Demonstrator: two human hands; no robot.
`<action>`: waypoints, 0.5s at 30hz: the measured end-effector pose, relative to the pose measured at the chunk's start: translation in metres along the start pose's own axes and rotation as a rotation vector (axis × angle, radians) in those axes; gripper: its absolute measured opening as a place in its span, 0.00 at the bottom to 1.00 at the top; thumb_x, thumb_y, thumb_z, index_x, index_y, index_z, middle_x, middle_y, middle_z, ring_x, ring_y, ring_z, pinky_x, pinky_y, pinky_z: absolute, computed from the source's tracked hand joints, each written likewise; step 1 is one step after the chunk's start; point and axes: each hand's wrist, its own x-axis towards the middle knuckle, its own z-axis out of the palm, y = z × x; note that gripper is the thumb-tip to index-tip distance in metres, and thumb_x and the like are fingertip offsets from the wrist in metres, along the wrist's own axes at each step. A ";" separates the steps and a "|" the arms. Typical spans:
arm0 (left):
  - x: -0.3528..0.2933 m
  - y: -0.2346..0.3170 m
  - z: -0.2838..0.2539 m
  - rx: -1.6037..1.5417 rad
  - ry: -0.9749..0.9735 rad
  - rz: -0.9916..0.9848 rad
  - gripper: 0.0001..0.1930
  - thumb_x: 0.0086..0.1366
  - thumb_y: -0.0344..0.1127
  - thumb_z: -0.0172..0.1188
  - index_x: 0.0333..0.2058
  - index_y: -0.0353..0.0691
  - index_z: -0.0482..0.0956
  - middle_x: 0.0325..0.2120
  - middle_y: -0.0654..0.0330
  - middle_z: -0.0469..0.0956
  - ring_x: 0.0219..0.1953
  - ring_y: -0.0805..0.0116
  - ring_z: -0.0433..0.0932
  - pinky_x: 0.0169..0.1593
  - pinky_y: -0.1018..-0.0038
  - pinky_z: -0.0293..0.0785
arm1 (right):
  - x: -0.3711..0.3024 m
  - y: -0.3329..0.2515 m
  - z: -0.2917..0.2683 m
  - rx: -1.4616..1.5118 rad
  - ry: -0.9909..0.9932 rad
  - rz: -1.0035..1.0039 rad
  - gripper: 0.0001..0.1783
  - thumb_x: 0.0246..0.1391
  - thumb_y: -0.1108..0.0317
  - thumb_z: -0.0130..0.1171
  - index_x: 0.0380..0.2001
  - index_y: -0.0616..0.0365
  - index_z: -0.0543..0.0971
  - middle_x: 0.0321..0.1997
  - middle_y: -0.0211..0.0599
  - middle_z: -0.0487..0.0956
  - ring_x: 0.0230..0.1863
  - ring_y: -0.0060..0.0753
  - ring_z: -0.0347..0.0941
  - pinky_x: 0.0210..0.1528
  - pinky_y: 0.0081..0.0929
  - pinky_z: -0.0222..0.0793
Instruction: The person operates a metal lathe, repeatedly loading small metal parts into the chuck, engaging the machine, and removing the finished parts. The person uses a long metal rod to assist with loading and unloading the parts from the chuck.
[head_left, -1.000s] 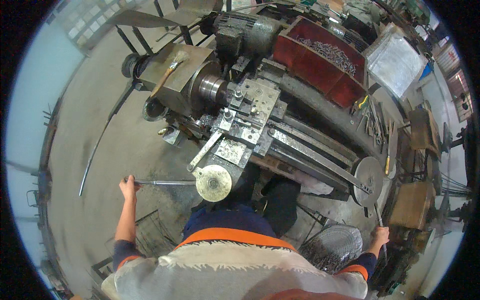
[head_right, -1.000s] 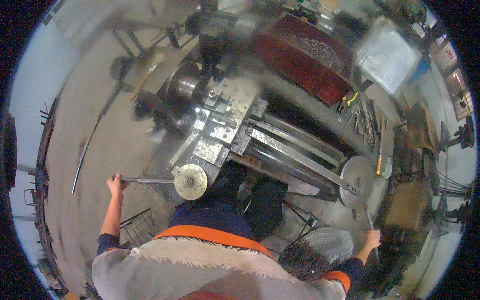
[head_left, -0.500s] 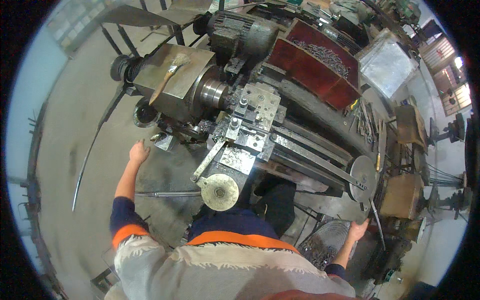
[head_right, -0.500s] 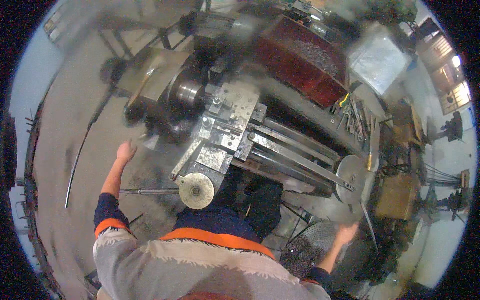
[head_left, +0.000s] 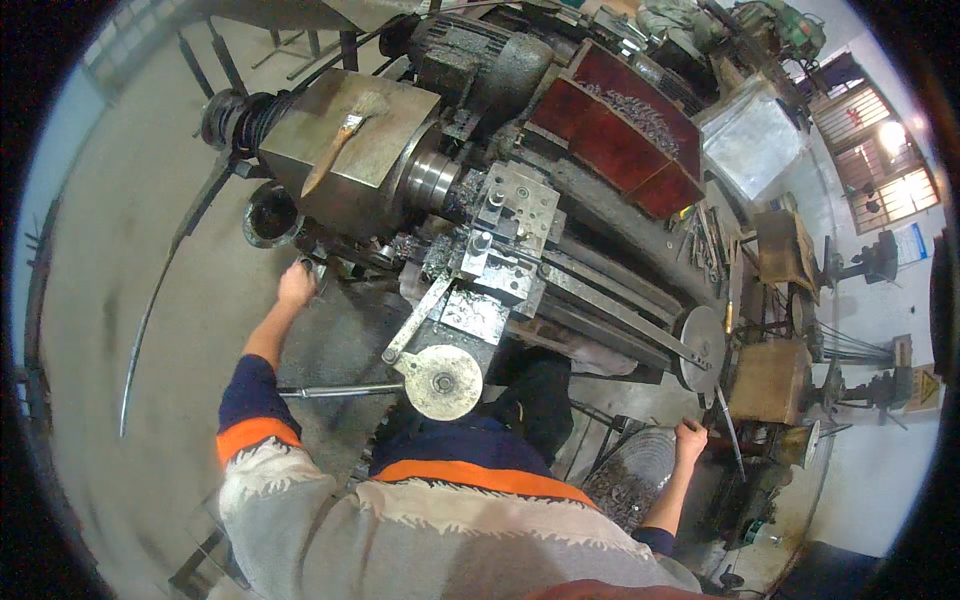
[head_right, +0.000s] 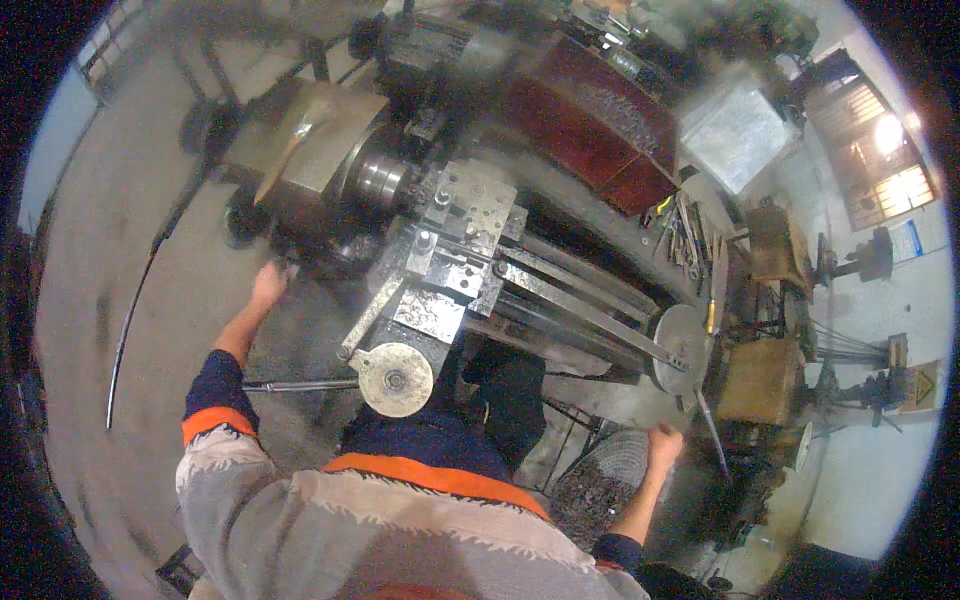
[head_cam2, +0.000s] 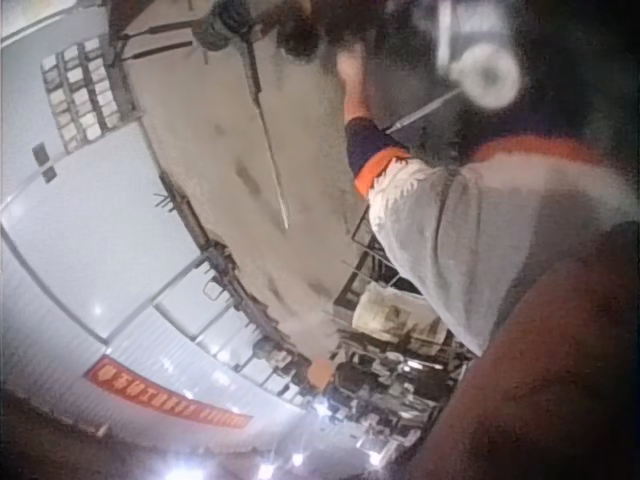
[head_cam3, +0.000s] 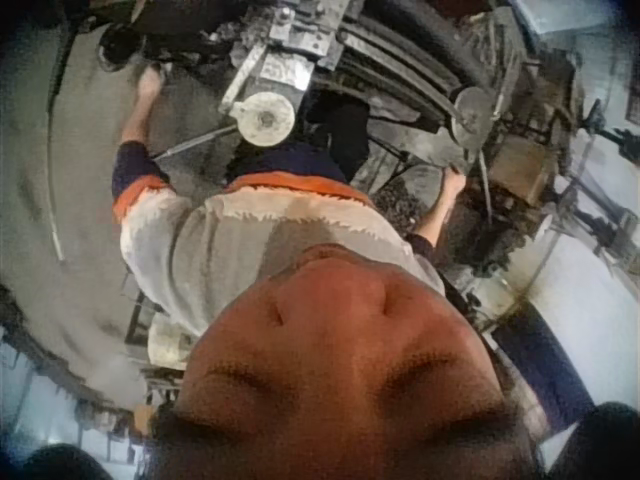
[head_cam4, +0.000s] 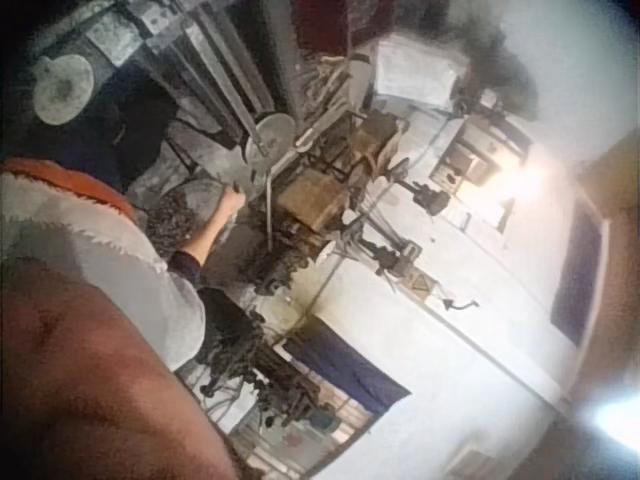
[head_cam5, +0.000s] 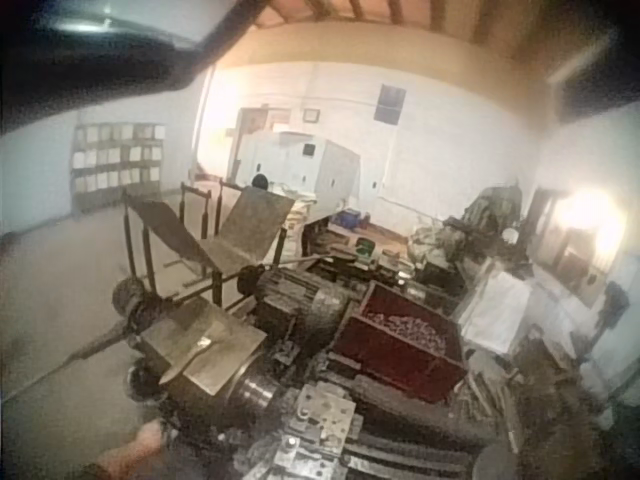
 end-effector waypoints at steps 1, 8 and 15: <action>0.003 0.004 -0.022 0.233 -0.215 0.006 0.13 0.54 0.35 0.53 0.37 0.34 0.70 0.32 0.46 0.78 0.36 0.47 0.77 0.40 0.56 0.74 | 0.003 -0.001 -0.007 -0.024 -0.004 0.007 0.20 0.34 0.66 0.57 0.35 0.62 0.80 0.37 0.51 0.79 0.40 0.45 0.76 0.45 0.33 0.69; -0.007 0.007 -0.048 0.198 -0.238 -0.064 0.17 0.57 0.45 0.56 0.39 0.39 0.71 0.35 0.48 0.77 0.41 0.50 0.76 0.42 0.58 0.72 | 0.063 -0.135 -0.043 0.111 0.026 -0.434 0.19 0.35 0.70 0.55 0.35 0.62 0.80 0.34 0.47 0.80 0.38 0.38 0.77 0.44 0.28 0.69; -0.045 -0.001 -0.220 0.110 0.187 -0.021 0.16 0.59 0.42 0.52 0.42 0.41 0.75 0.35 0.49 0.77 0.39 0.51 0.76 0.41 0.59 0.71 | 0.004 -0.412 -0.039 0.473 -0.284 -1.062 0.22 0.31 0.69 0.52 0.37 0.59 0.80 0.38 0.43 0.80 0.42 0.34 0.75 0.50 0.26 0.65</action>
